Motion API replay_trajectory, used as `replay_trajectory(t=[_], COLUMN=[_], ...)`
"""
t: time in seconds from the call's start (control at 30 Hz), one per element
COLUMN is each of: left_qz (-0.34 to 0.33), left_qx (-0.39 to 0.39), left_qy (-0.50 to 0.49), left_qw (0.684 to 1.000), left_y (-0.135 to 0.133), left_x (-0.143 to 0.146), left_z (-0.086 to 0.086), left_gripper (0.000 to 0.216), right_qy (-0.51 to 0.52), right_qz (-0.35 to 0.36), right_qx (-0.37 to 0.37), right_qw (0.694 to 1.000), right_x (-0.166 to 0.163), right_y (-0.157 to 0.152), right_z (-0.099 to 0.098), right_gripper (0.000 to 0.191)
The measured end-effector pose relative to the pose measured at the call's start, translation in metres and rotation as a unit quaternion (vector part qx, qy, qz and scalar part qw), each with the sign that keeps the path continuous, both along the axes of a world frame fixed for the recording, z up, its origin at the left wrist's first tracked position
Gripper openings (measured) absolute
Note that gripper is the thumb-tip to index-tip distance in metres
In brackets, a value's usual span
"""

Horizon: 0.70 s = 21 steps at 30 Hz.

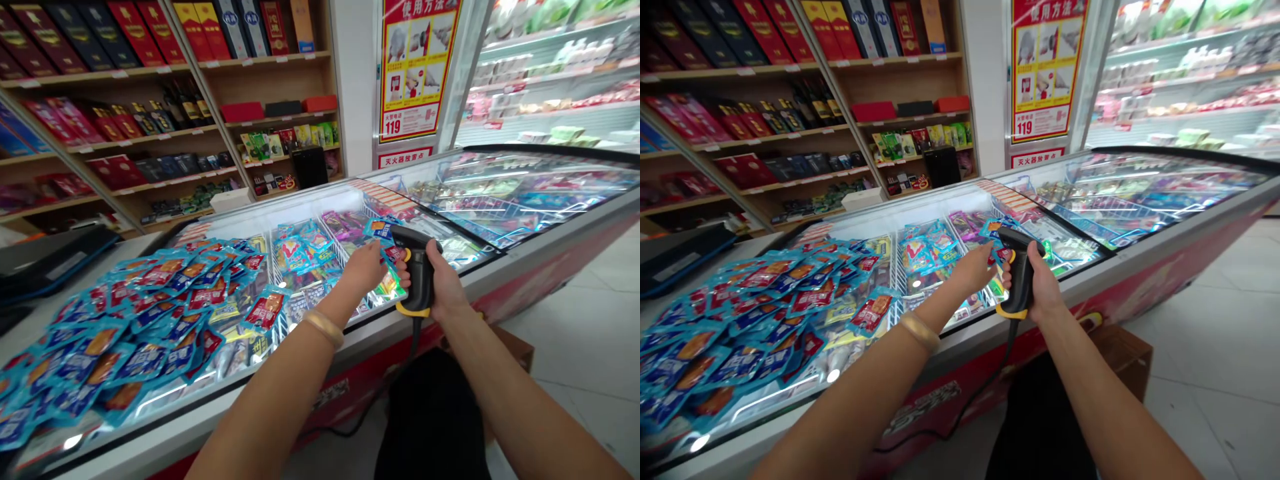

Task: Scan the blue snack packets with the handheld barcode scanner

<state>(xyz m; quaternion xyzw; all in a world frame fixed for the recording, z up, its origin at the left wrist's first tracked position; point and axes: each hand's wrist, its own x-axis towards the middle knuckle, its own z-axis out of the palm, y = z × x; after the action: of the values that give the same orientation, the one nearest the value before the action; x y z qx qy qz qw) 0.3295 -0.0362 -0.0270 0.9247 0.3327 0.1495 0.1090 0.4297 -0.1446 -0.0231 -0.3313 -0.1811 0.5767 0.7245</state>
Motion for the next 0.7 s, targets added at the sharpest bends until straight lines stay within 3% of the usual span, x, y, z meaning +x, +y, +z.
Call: replay_trajectory(t=[0.2, 0.47, 0.7], left_qz=[0.057, 0.205, 0.195], left_qx=[0.009, -0.073, -0.098], left_qy=[0.029, -0.172, -0.222], left_qw=[0.998, 0.961, 0.95], left_y=[0.001, 0.026, 0.026], left_x=[-0.036, -0.073, -0.073], left_z=[0.011, 0.007, 0.004], left_gripper=[0.033, 0.038, 0.035], right_qy=[0.038, 0.021, 0.007], right_qz=[0.0, 0.051, 0.09], right_qx=[-0.022, -0.017, -0.033], right_qw=[0.999, 0.998, 0.995], right_x=[-0.004, -0.02, -0.024], right_y=[0.002, 0.01, 0.007], right_z=[0.001, 0.002, 0.006], right_gripper=[0.049, 0.045, 0.043])
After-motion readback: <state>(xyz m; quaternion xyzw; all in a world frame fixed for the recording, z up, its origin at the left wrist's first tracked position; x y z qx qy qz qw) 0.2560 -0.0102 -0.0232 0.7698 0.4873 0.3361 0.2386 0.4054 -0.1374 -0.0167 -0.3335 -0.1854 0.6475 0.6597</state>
